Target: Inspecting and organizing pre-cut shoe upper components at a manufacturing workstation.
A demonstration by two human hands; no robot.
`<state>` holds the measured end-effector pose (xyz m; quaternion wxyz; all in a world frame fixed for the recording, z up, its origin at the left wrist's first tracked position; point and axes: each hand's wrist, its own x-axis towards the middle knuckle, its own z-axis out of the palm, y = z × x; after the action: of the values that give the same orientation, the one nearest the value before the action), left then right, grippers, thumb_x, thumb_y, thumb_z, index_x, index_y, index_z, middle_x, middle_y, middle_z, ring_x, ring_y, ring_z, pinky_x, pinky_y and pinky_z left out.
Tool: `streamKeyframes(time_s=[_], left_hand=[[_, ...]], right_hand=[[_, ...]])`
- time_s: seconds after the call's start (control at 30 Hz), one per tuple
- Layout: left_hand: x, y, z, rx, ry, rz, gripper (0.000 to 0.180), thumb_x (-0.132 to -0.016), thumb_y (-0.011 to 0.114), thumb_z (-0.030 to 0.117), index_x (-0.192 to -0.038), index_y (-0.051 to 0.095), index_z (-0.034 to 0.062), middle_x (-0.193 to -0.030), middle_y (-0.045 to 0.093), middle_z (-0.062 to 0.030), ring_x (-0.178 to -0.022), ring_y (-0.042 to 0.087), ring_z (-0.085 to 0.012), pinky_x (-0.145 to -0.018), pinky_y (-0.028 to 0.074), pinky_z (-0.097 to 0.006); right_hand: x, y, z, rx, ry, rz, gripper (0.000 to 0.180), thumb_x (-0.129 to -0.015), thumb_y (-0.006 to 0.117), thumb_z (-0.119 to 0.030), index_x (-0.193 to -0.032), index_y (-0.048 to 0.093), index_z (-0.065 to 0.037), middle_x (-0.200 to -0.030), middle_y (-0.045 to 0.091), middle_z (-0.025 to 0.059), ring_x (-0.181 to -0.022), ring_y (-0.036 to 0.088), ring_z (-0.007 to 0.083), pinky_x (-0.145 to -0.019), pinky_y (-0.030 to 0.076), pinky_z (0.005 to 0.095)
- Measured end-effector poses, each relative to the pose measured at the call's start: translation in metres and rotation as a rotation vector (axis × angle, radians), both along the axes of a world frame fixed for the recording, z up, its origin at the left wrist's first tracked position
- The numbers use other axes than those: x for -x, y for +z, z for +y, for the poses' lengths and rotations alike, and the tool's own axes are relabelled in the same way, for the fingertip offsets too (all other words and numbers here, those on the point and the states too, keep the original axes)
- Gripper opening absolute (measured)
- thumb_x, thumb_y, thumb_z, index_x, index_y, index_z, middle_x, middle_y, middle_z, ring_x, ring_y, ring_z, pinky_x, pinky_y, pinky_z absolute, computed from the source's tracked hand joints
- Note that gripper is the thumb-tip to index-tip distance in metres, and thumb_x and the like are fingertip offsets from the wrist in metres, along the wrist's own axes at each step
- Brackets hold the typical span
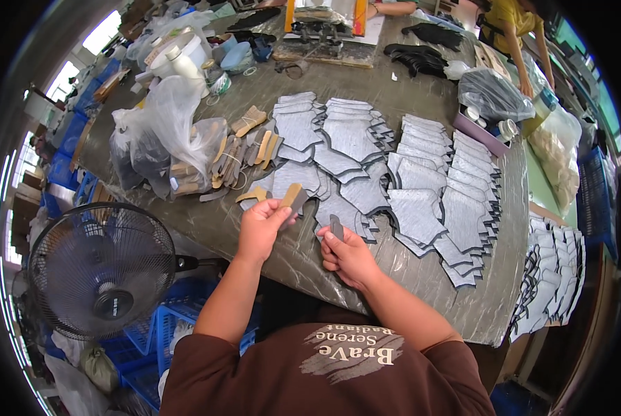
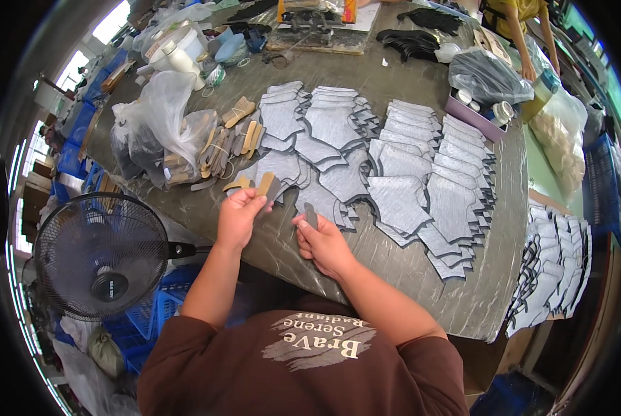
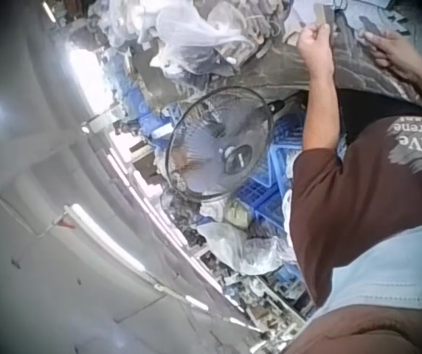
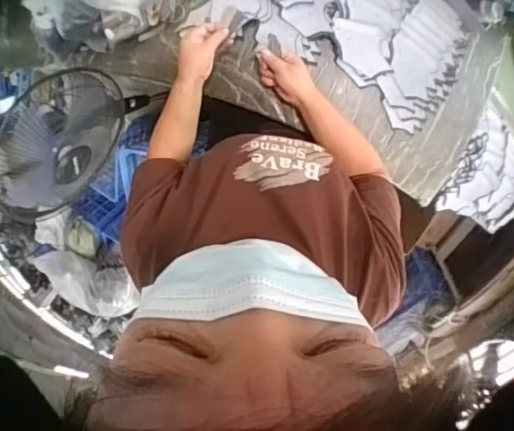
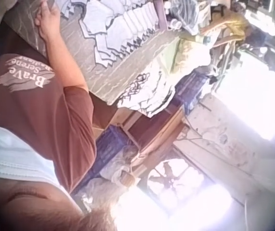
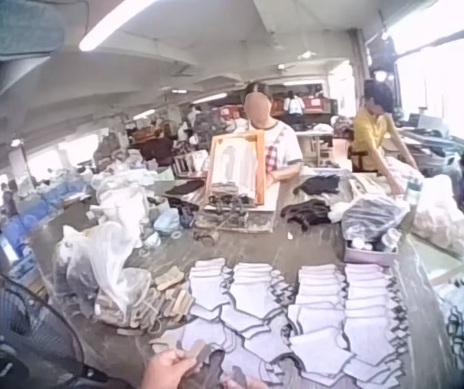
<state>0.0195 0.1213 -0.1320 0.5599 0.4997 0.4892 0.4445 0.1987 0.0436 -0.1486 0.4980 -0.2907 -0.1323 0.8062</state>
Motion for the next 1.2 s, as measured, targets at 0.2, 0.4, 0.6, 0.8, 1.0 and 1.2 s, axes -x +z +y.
streamKeyframes(time_s=[0.2, 0.4, 0.6, 0.8, 1.0, 1.2], left_hand=[[-0.030, 0.001, -0.037, 0.265, -0.096, -0.309, 0.011, -0.087, 0.060, 0.006, -0.094, 0.061, -0.0012, -0.085, 0.065, -0.0070, -0.072, 0.060, -0.0122, -0.067, 0.049, -0.024], [-0.048, -0.009, -0.059, 0.275, -0.136, -0.271, 0.011, -0.090, 0.057, 0.009, -0.090, 0.062, -0.0015, -0.077, 0.060, -0.0030, -0.067, 0.053, -0.0095, -0.063, 0.042, -0.022], [-0.043, -0.011, -0.061, 0.114, -0.194, 0.055, 0.015, -0.090, 0.057, 0.010, -0.088, 0.064, -0.0034, -0.075, 0.055, 0.0021, -0.066, 0.046, -0.0050, -0.060, 0.038, -0.021], [-0.043, -0.011, -0.065, 0.231, -0.088, -0.234, 0.010, -0.088, 0.057, 0.005, -0.092, 0.062, -0.0026, -0.078, 0.060, -0.0008, -0.067, 0.052, -0.0050, -0.062, 0.041, -0.019], [-0.035, -0.014, -0.064, 0.217, -0.186, -0.176, 0.009, -0.091, 0.055, 0.009, -0.089, 0.059, 0.0009, -0.079, 0.060, -0.0017, -0.068, 0.053, -0.0058, -0.063, 0.042, -0.020], [-0.042, -0.008, -0.067, 0.112, -0.022, -0.074, 0.010, -0.092, 0.052, 0.009, -0.085, 0.054, 0.0014, -0.079, 0.060, -0.0055, -0.072, 0.057, -0.0111, -0.064, 0.047, -0.026]], right_hand=[[0.004, -0.003, 0.000, -0.075, -0.099, -0.052, 0.018, -0.091, 0.057, -0.014, -0.106, 0.051, -0.006, -0.072, 0.049, -0.0013, -0.054, 0.038, 0.0057, -0.047, 0.031, 0.0202], [0.005, -0.014, -0.004, -0.260, -0.107, -0.188, 0.027, -0.092, 0.057, -0.026, -0.113, 0.054, -0.010, -0.086, 0.056, -0.0030, -0.071, 0.047, 0.0048, -0.056, 0.035, 0.0179], [0.007, -0.009, -0.006, -0.260, -0.209, -0.298, 0.018, -0.097, 0.045, -0.014, -0.109, 0.052, -0.004, -0.091, 0.055, -0.0019, -0.083, 0.047, 0.0057, -0.074, 0.041, 0.0211], [0.001, -0.004, -0.004, -0.190, 0.016, -0.473, 0.018, -0.097, 0.044, -0.015, -0.109, 0.052, -0.004, -0.091, 0.055, -0.0014, -0.084, 0.047, 0.0057, -0.077, 0.041, 0.0217], [0.005, -0.009, -0.007, -0.259, -0.044, -0.502, 0.022, -0.097, 0.043, -0.014, -0.115, 0.048, -0.002, -0.101, 0.054, 0.0033, -0.095, 0.047, 0.0107, -0.087, 0.039, 0.0250], [0.009, -0.023, -0.006, -0.305, -0.210, -0.461, 0.020, -0.099, 0.040, -0.017, -0.113, 0.046, -0.006, -0.091, 0.057, 0.0023, -0.076, 0.052, 0.0084, -0.059, 0.044, 0.0222]])
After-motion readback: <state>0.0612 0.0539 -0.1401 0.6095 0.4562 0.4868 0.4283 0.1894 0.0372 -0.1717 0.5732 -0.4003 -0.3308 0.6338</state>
